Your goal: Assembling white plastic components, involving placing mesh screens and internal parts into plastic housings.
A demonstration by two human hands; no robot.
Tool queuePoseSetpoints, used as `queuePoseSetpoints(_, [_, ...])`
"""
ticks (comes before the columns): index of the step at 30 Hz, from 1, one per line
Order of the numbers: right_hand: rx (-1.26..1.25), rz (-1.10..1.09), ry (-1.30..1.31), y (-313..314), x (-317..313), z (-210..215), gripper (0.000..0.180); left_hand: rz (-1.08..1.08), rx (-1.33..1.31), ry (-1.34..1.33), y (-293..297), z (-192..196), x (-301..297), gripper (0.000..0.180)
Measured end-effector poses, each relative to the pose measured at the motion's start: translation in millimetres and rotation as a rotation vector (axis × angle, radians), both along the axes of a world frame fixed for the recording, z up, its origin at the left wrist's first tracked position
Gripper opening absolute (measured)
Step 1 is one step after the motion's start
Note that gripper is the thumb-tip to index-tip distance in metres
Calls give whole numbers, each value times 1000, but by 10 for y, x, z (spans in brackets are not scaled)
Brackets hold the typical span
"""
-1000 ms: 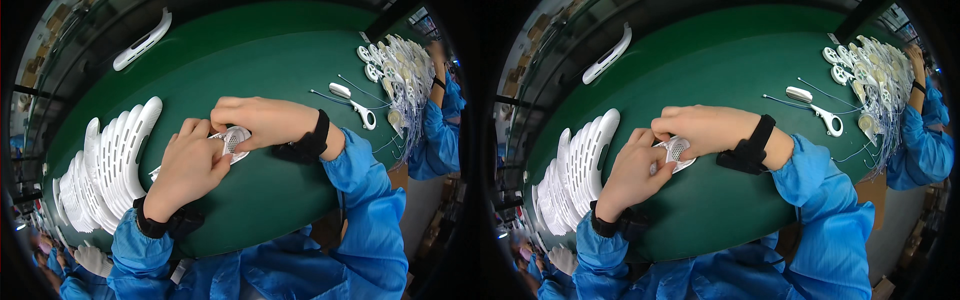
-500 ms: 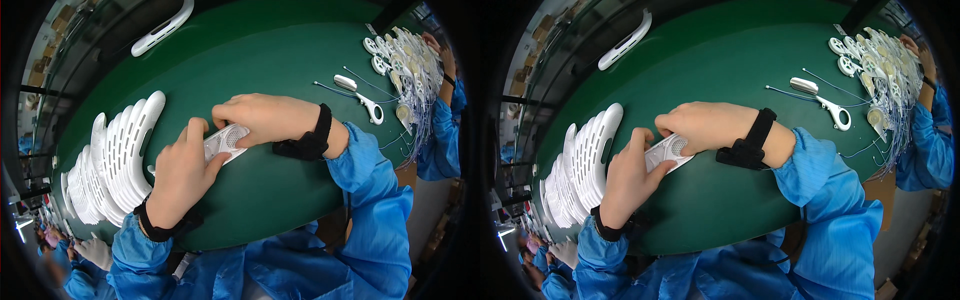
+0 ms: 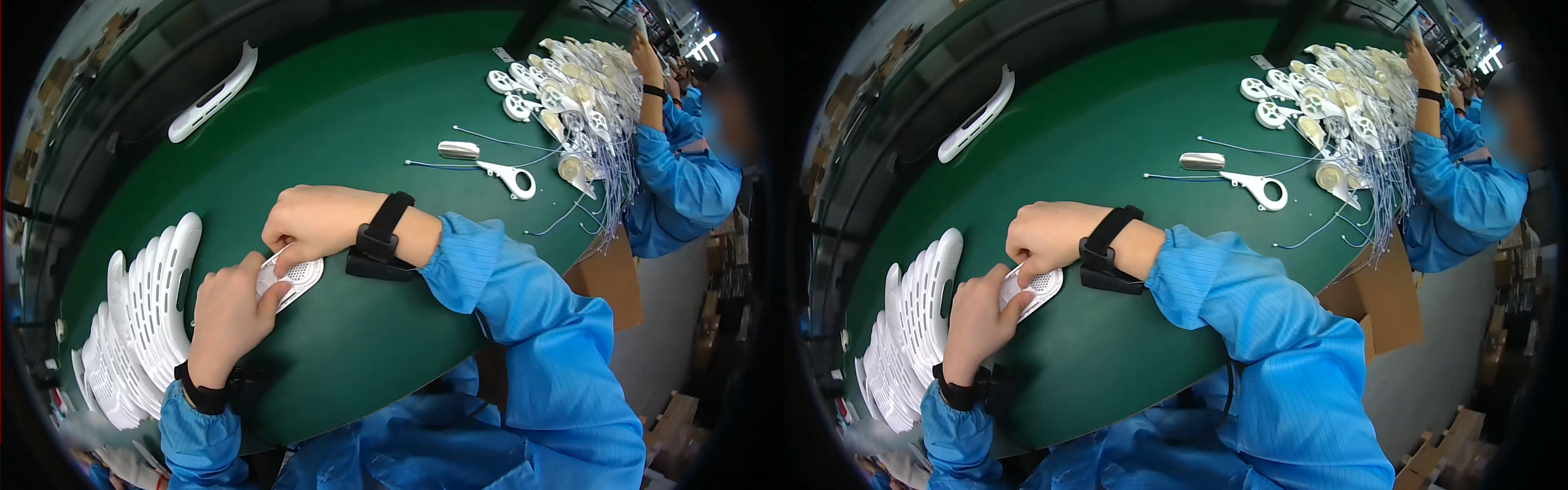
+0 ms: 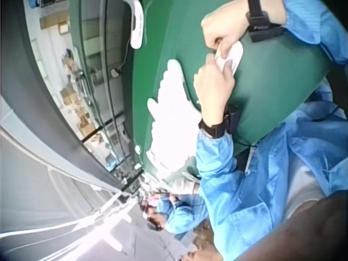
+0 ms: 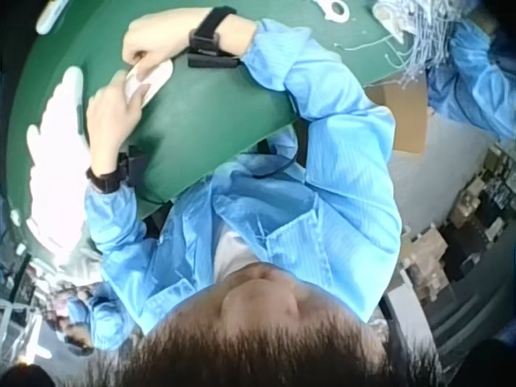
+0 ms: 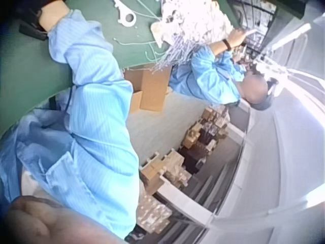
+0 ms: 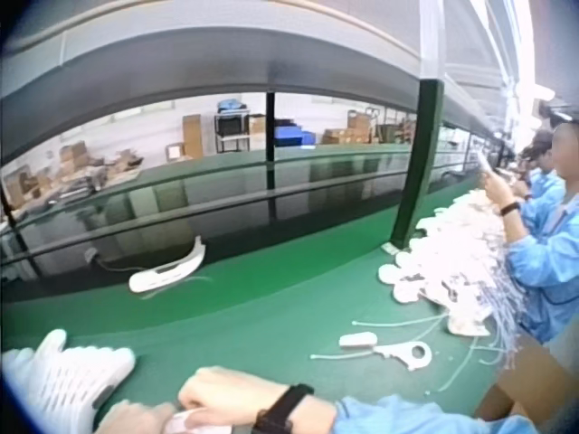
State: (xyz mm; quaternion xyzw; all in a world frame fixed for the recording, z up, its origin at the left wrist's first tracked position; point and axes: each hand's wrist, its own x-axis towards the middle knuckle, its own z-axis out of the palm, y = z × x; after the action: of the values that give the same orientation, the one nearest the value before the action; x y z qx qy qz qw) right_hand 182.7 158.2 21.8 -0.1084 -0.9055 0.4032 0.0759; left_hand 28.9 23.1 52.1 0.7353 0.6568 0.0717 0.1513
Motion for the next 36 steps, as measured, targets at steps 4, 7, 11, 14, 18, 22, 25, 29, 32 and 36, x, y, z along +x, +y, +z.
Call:
queuePoseSetpoints(4, [8,-35,9,-17,58,-36,28,12,33,-7,-3,-23,61,31])
queuePoseSetpoints(7, [-41,-60,-8,-29,87,-33,28,43,2,-36,2,4,58,32])
queuePoseSetpoints(11, [-74,-47,-4,-20,73,20,28,16,-86,-188,55,104,-76,33])
queuePoseSetpoints(14, [-72,-44,-41,-28,78,47,30,5,-112,-275,63,130,-68,32])
queuePoseSetpoints(18, [-91,-39,22,21,69,19,30,22,-79,-236,32,81,-77,32])
queuePoseSetpoints(22, [-119,-113,53,134,175,-9,27,171,199,-479,40,99,-149,38])
queuePoseSetpoints(25, [-545,-188,-78,379,412,10,32,251,545,-570,-75,153,-263,27])
queuePoseSetpoints(29, [-1089,-205,-149,695,737,-77,26,223,786,-591,-229,93,-318,21])
queuePoseSetpoints(32, [-1239,-254,-56,688,823,-28,25,196,753,-643,-200,-58,-238,20])
queuePoseSetpoints(36, [-1107,-419,90,671,953,86,23,168,631,-714,-104,-326,-80,18])
